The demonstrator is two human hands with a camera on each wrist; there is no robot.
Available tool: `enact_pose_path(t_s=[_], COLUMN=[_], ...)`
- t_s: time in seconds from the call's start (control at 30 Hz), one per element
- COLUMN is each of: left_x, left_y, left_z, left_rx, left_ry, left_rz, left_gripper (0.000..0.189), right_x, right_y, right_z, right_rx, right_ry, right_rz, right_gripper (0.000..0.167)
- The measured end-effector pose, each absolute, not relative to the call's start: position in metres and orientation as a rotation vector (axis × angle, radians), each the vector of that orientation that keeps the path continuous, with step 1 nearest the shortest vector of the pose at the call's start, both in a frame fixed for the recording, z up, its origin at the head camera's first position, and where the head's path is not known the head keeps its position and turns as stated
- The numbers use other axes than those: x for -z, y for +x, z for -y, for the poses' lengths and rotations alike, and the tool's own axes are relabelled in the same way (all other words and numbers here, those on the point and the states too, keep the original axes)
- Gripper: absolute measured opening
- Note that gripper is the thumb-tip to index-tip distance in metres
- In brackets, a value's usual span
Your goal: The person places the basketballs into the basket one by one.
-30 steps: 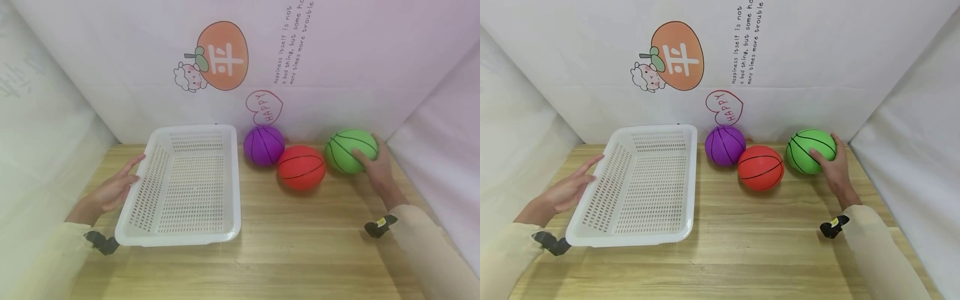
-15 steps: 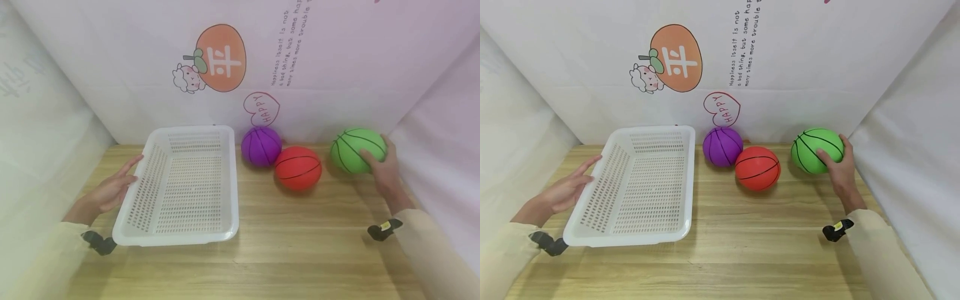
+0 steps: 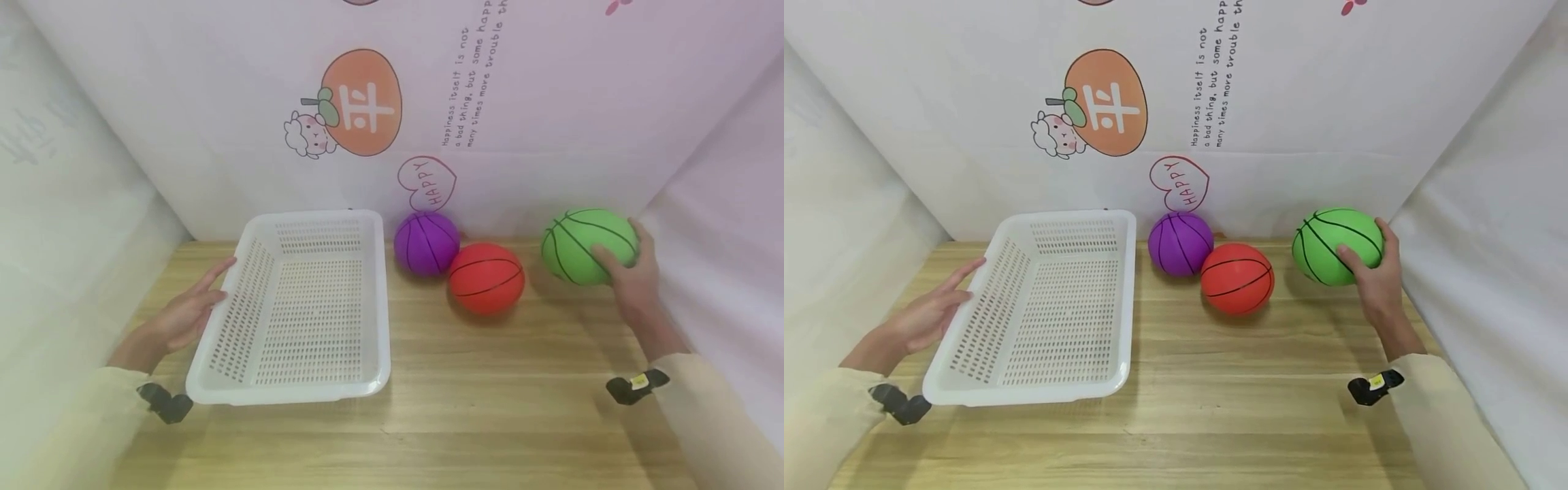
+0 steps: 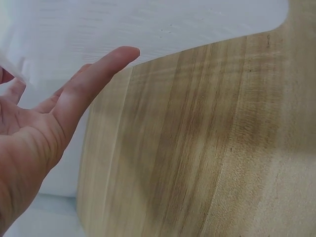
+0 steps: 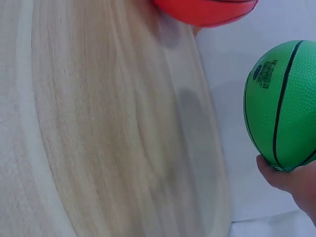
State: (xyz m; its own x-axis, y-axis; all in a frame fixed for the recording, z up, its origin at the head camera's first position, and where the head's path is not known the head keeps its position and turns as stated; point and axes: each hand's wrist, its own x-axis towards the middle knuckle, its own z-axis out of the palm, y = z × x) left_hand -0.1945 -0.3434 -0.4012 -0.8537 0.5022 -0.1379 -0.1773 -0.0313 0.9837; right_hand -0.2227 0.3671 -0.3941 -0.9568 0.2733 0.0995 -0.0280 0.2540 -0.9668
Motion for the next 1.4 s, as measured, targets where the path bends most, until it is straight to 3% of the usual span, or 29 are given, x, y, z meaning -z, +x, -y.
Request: enact_pose_path(t_s=[1.17,1.4], left_x=[0.402,0.402], left_y=[-0.189,-0.188], left_z=[0.341,0.340], left_rx=[-1.964,-1.942], left_ry=[0.334,0.292], left_rz=[-1.797,-1.834], left_gripper=[0.064,0.063], right_x=[0.358,0.349], right_y=[-0.196,-0.193], right_z=[-0.330,-0.312], right_rx=[-1.882,-2.086], right_ry=[0.045,0.146], right_rz=[2.124,1.947], right_gripper=[0.079,0.075])
